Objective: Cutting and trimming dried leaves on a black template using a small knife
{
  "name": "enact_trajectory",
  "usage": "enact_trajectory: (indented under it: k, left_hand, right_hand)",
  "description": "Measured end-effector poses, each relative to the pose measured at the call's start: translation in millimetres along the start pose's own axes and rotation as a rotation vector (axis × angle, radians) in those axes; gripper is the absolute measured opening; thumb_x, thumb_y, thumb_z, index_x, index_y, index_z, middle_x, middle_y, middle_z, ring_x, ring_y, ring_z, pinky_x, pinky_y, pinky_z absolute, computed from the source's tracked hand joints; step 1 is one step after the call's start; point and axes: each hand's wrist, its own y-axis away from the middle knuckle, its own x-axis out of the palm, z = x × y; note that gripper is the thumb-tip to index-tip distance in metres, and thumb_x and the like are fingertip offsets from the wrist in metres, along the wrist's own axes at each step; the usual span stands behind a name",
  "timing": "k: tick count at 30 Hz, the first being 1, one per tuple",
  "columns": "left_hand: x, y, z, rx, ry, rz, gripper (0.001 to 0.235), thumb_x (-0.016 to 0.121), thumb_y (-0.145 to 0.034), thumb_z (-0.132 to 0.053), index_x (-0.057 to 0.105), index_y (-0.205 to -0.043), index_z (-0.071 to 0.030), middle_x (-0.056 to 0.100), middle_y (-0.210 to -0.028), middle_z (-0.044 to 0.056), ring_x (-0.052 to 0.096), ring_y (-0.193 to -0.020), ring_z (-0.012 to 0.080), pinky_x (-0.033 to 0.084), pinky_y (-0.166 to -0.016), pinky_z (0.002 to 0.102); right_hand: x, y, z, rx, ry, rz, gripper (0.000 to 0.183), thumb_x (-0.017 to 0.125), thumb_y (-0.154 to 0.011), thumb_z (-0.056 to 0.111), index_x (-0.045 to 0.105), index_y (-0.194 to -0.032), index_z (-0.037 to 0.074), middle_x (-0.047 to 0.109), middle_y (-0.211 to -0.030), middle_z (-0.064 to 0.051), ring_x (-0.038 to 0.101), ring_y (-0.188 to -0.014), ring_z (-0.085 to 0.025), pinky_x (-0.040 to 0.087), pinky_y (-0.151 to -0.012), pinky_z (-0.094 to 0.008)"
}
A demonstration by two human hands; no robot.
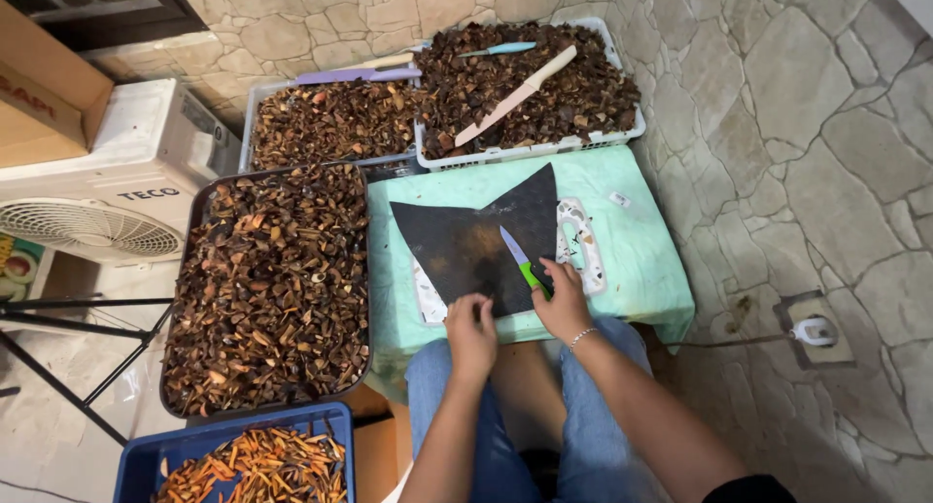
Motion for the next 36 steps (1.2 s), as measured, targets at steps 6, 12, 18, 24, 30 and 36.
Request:
enact_trajectory:
  k: [6, 12, 18, 24, 30, 36]
  left_hand:
    - [-115, 69, -36, 0.165, 0.070, -0.181, 0.007, 0.065, -0.096, -0.012, 0.069, -0.091, -0.010, 0.070, -0.089, 0.006, 0.061, -0.090, 0.0268, 0.044, -0.091, 0.038]
    - [-252, 149, 30, 0.040, -0.283, -0.319, 0.014, 0.063, -0.094, -0.016, 0.073, -0.086, -0.009, 0.070, -0.081, 0.009, 0.064, -0.075, 0.0300, 0.045, -0.075, 0.043]
    - [-342, 225, 115, -0.044, -0.801, -0.659, 0.006, 0.078, -0.103, -0.001, 0.076, -0.098, -0.004, 0.071, -0.094, 0.015, 0.062, -0.082, 0.0374, 0.046, -0.081, 0.047]
    - [-350, 215, 105, -0.183, -0.800, -0.635, 0.017, 0.078, -0.106, -0.015, 0.077, -0.095, -0.002, 0.073, -0.096, 0.013, 0.063, -0.086, 0.0350, 0.048, -0.081, 0.044]
    - [-327, 146, 95, -0.311, -0.586, -0.450, 0.027, 0.067, -0.102, -0.018, 0.077, -0.122, -0.004, 0.074, -0.104, 0.013, 0.067, -0.094, 0.0316, 0.051, -0.088, 0.044]
    - [-325, 57, 116, -0.328, -0.650, -0.364, 0.041, 0.067, -0.099, -0.025, 0.069, -0.134, -0.005, 0.071, -0.121, 0.018, 0.063, -0.109, 0.0412, 0.047, -0.090, 0.055]
  right_hand:
    - [-3, 0, -2, -0.046, -0.052, 0.042, 0.055, 0.067, -0.078, 0.009, 0.063, -0.133, 0.010, 0.061, -0.107, -0.011, 0.060, -0.104, -0.029, 0.050, -0.090, -0.041]
    - [0, 2, -8, -0.067, -0.039, 0.065, 0.054, 0.067, -0.079, 0.009, 0.063, -0.133, 0.009, 0.062, -0.108, -0.014, 0.061, -0.101, -0.029, 0.052, -0.085, -0.039]
    - [1, -1, -12, -0.112, -0.029, 0.048, 0.053, 0.069, -0.080, 0.010, 0.063, -0.134, 0.008, 0.063, -0.108, -0.013, 0.058, -0.090, -0.027, 0.049, -0.086, -0.039]
    - [-2, 0, -5, -0.055, -0.057, 0.057, 0.053, 0.068, -0.080, 0.008, 0.064, -0.133, 0.006, 0.062, -0.112, -0.015, 0.061, -0.102, -0.027, 0.051, -0.088, -0.037]
    - [-7, 0, -3, -0.017, -0.054, 0.075, 0.053, 0.068, -0.081, 0.008, 0.064, -0.134, 0.007, 0.062, -0.112, -0.014, 0.060, -0.099, -0.027, 0.051, -0.087, -0.036]
    - [-5, 0, -9, 0.009, -0.047, 0.060, 0.052, 0.071, -0.080, 0.013, 0.067, -0.132, 0.010, 0.064, -0.108, -0.012, 0.063, -0.090, -0.029, 0.054, -0.082, -0.038]
